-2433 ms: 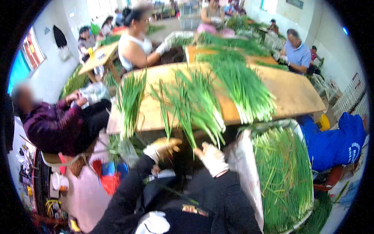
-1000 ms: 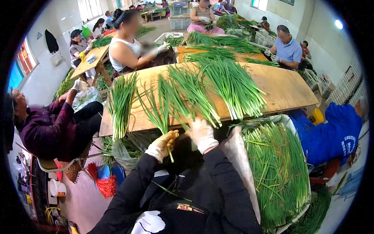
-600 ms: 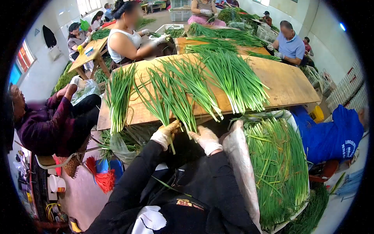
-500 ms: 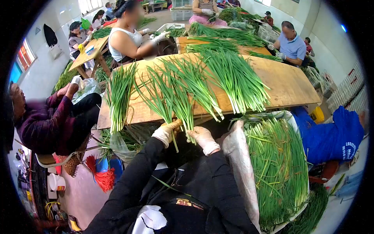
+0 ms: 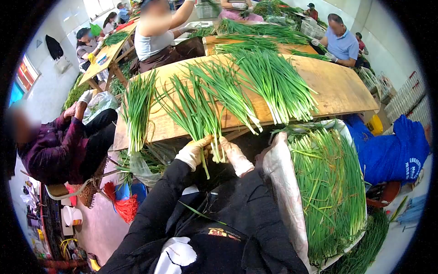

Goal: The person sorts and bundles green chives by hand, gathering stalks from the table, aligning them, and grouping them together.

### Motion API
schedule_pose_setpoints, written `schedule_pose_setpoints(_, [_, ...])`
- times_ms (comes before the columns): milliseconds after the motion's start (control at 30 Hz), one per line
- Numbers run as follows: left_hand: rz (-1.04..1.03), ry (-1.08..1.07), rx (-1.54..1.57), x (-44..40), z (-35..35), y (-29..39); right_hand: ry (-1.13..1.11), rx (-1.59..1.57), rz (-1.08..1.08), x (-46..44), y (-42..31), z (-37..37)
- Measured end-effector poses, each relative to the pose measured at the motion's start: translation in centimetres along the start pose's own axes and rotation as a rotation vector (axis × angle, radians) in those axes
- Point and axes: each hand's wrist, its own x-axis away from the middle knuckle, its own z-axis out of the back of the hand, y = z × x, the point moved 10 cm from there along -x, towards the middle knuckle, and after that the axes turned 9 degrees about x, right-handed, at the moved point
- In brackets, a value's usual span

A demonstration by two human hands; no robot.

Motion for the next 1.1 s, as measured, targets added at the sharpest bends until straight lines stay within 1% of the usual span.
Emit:
schedule_pose_setpoints(67, [-0.029, 0.058, 0.011, 1.3, -1.5, 0.6, -0.051, 0.142, 0.069, 0.7, -1.0, -0.6])
schedule_pose_setpoints(100, [-0.044, 0.097, -0.042, 0.2, 0.7, 0.2, -0.03, 0.3, 0.075, 0.0, -0.6, -0.5])
schedule_pose_setpoints(133, [-0.083, 0.039, -0.068, 0.7, -0.2, 0.7, -0.027, 0.296, 0.072, -0.3, 0.1, -0.1])
schedule_pose_setpoints(200, [-0.112, -0.027, -0.117, 2.1, -1.5, 1.6, 0.035, 0.047, 0.146, -0.7, 0.5, 1.2])
schedule_pose_setpoints(233, [-0.094, 0.029, -0.062, 2.4, -1.1, 1.4, 0.093, -0.093, 0.131, 0.1, -0.3, 1.5])
schedule_pose_setpoints(267, [-0.087, -0.069, -0.113, 2.4, -1.0, 1.5, 0.127, -0.124, 0.069, -0.1, 0.5, 2.3])
schedule_pose_setpoints(333, [-0.007, -0.127, -0.051, 3.0, -0.7, 1.1, 0.154, 0.319, 0.06, -0.1, 0.1, 4.0])
schedule_pose_setpoints(367, [-0.008, -0.121, -0.054, 3.3, -0.6, 1.2, 0.361, 1.057, 0.189, 0.4, -3.3, 4.9])
schedule_pose_setpoints(400, [0.006, -0.08, -0.06, 3.6, -0.4, 1.2, 0.541, 0.935, 0.167, 2.0, -4.4, 6.6])
schedule_pose_setpoints(467, [0.02, -0.043, -0.068, 3.2, 0.9, 1.0, 0.889, 1.203, 0.572, 6.0, -9.7, 5.6])
schedule_pose_setpoints(500, [0.038, -0.174, -0.068, 2.2, 1.3, 0.5, 0.863, 1.039, 0.598, 7.0, -10.3, 5.5])
schedule_pose_setpoints(533, [0.055, -0.307, -0.066, 1.9, 0.9, 0.0, 0.858, 1.023, 0.552, 8.4, -12.0, 4.0])
schedule_pose_setpoints(600, [0.037, -0.324, 0.004, 2.3, -0.4, 0.1, 0.595, 1.066, 0.609, 7.8, -11.2, 0.3])
schedule_pose_setpoints(633, [0.018, -0.338, 0.069, 2.7, -1.3, 0.2, 0.409, 0.839, 0.504, 6.3, -9.5, -0.6])
schedule_pose_setpoints(667, [0.022, -0.435, 0.067, 3.1, -3.0, 0.1, 0.227, 0.608, 0.399, 4.9, -7.7, -1.9])
schedule_pose_setpoints(700, [0.058, -0.469, 0.067, 3.4, -3.3, -0.1, 0.039, 0.348, 0.043, 3.2, -4.1, -2.5])
schedule_pose_setpoints(733, [0.092, -0.502, 0.064, 3.6, -3.5, -0.2, 0.039, 0.348, 0.046, 2.9, -3.7, -2.5])
schedule_pose_setpoints(767, [0.086, -0.502, 0.061, 3.8, -3.6, -0.1, 0.042, 0.314, 0.072, 2.7, -3.5, -2.6])
schedule_pose_setpoints(800, [0.042, -0.384, 0.117, 3.5, -2.6, 0.3, 0.041, 0.28, 0.098, 2.5, -3.6, -2.7])
schedule_pose_setpoints(833, [-0.002, -0.264, 0.177, 3.6, -1.7, 0.9, -0.098, 0.145, 0.079, 3.2, -3.5, -3.9])
schedule_pose_setpoints(867, [0.006, -0.214, 0.222, 5.0, -2.4, 1.7, -0.2, 0.099, 0.034, 3.5, -2.9, -4.8])
schedule_pose_setpoints(933, [0.001, -0.112, 0.093, 4.4, -0.2, 1.8, -0.266, 0.088, 0.075, 3.5, -2.0, -5.5])
schedule_pose_setpoints(967, [0.022, -0.092, 0.055, 4.3, 0.2, 1.7, -0.178, 0.077, 0.089, 3.1, -1.8, -4.9])
schedule_pose_setpoints(1000, [0.055, -0.145, 0.028, 4.6, -0.1, 1.4, -0.088, 0.066, 0.104, 2.8, -1.8, -4.4])
schedule_pose_setpoints(1033, [0.028, -0.151, 0.018, 4.2, -0.1, 1.3, -0.021, 0.058, 0.11, 2.2, -1.8, -4.0])
schedule_pose_setpoints(1067, [0.002, -0.159, 0.006, 3.8, -0.4, 1.1, 0.051, 0.275, 0.144, 1.6, -2.3, -3.5])
schedule_pose_setpoints(1100, [-0.028, -0.117, 0.026, 3.5, -0.2, 1.0, 0.126, 0.359, 0.156, 1.5, -2.7, -2.9])
